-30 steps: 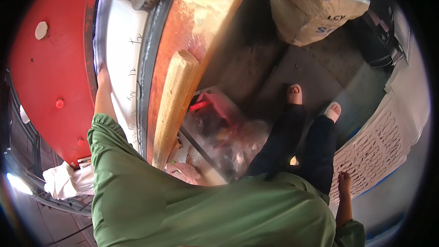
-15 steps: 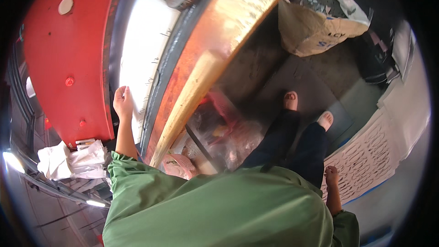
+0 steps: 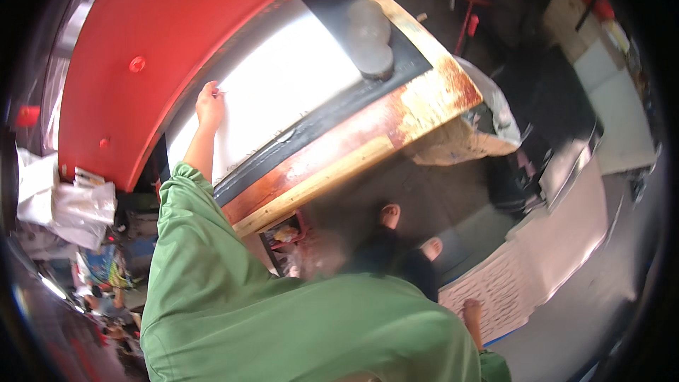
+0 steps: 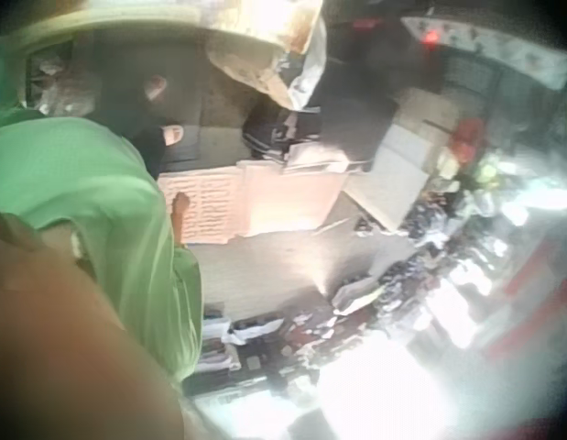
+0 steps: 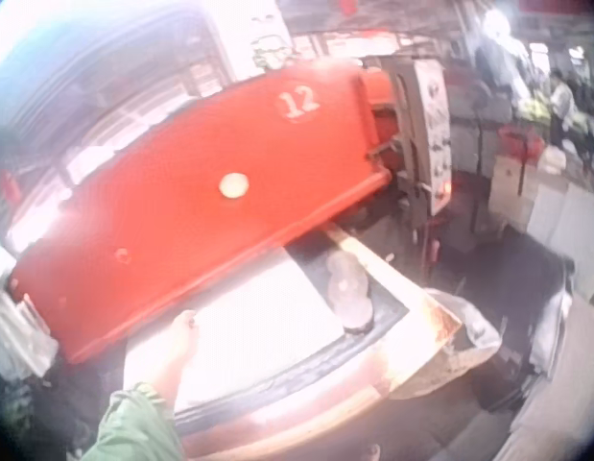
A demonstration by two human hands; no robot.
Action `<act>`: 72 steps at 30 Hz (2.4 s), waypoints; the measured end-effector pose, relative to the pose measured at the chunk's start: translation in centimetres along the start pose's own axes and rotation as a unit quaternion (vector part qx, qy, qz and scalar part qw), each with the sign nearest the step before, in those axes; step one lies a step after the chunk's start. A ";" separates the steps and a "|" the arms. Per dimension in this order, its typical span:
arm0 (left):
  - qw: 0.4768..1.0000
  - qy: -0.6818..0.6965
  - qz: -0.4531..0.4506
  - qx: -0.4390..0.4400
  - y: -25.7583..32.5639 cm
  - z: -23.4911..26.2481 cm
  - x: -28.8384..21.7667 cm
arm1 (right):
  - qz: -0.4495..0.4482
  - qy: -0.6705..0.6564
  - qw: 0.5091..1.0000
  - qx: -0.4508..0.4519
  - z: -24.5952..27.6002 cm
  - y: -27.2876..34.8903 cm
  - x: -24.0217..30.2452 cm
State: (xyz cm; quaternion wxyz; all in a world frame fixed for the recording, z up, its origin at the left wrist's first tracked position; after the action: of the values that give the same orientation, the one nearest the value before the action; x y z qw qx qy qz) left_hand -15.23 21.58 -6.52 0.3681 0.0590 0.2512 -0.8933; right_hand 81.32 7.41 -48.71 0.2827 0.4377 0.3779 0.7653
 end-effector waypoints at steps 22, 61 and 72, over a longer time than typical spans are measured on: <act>0.597 0.145 0.722 -0.318 59.3 12.6 35.3 | 0.311 0.301 0.897 0.087 -13.7 -5.9 36.7; 0.991 -0.081 -0.052 0.090 1.5 -2.4 -7.5 | 0.511 0.073 0.836 -0.188 -10.3 18.1 58.0; 0.995 0.002 -0.057 0.080 7.8 0.3 -9.2 | 0.718 0.348 0.599 -0.064 -32.1 28.7 67.9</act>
State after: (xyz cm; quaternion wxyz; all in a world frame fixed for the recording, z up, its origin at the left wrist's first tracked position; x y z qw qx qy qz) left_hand -3.24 22.52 -6.72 0.3107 0.0753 0.1826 -0.9298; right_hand 19.00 32.72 -4.62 -0.4836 0.2489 -0.0383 0.8383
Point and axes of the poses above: each hand's wrist, its own y-axis away from the middle knuckle, its own z-axis out of the back of the hand, x = y × z, the point moved 5 cm from there along -y, towards the middle knuckle
